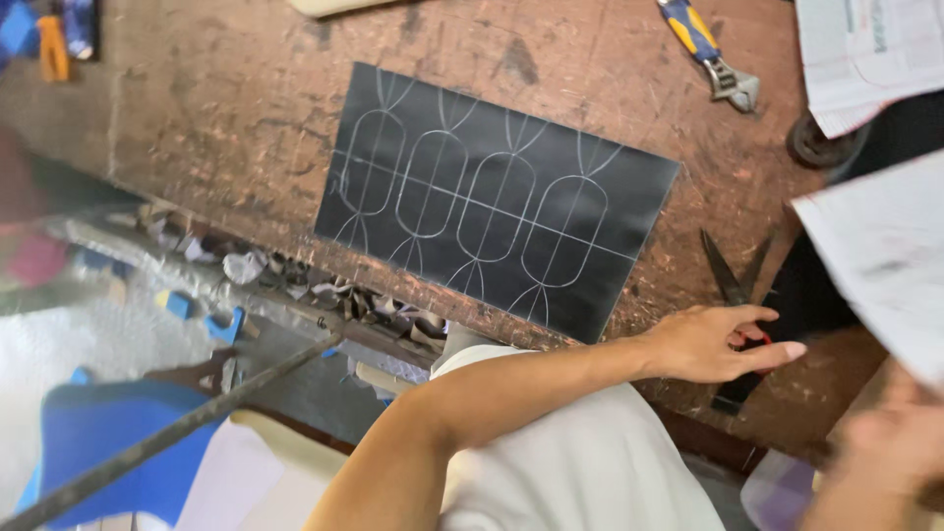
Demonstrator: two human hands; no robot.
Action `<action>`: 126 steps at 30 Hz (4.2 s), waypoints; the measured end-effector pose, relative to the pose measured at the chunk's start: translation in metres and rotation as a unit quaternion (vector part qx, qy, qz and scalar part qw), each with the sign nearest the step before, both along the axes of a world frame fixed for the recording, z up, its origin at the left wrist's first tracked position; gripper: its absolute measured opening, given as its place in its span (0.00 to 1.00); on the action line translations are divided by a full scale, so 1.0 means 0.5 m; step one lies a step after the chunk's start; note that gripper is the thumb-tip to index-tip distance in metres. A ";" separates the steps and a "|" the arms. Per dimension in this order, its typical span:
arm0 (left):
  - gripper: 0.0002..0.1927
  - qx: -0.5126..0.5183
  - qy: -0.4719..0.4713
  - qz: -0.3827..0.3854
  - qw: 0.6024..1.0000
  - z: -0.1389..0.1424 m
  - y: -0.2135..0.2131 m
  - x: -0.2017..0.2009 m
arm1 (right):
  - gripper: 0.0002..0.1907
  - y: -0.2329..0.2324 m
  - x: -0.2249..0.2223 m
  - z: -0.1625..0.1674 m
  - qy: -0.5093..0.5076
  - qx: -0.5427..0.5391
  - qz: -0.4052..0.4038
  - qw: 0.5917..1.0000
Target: The person uses scissors to cut a black sheet of material along a newspaper template, then flips the sheet and cuts along a beige paper template. The person repeats this process with additional sheets, trimming edges and separating pieces on a wooden workbench.
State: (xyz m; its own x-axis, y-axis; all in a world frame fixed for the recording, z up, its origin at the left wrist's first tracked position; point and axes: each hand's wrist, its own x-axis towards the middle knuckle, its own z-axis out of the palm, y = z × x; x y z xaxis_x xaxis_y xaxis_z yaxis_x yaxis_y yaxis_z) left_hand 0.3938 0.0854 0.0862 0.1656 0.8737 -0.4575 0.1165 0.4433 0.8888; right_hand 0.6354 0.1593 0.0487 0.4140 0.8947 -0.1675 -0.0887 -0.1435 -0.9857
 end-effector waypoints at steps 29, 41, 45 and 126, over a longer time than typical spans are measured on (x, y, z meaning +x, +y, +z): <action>0.53 0.131 0.226 0.209 0.942 -0.122 -0.406 -0.837 | 0.21 -0.419 -0.460 -0.060 0.003 -0.129 0.159 0.979; 0.47 0.057 0.283 0.270 0.919 -0.156 -0.396 -0.929 | 0.16 -0.453 -0.518 -0.044 -0.095 -0.162 0.202 0.961; 0.45 0.062 0.269 0.273 0.921 -0.162 -0.405 -0.928 | 0.16 -0.438 -0.515 -0.054 -0.103 -0.168 0.186 0.962; 0.45 0.396 0.437 -0.205 0.781 -0.189 -0.230 -0.464 | 0.15 -0.472 -0.506 -0.051 -0.243 -0.097 0.109 0.959</action>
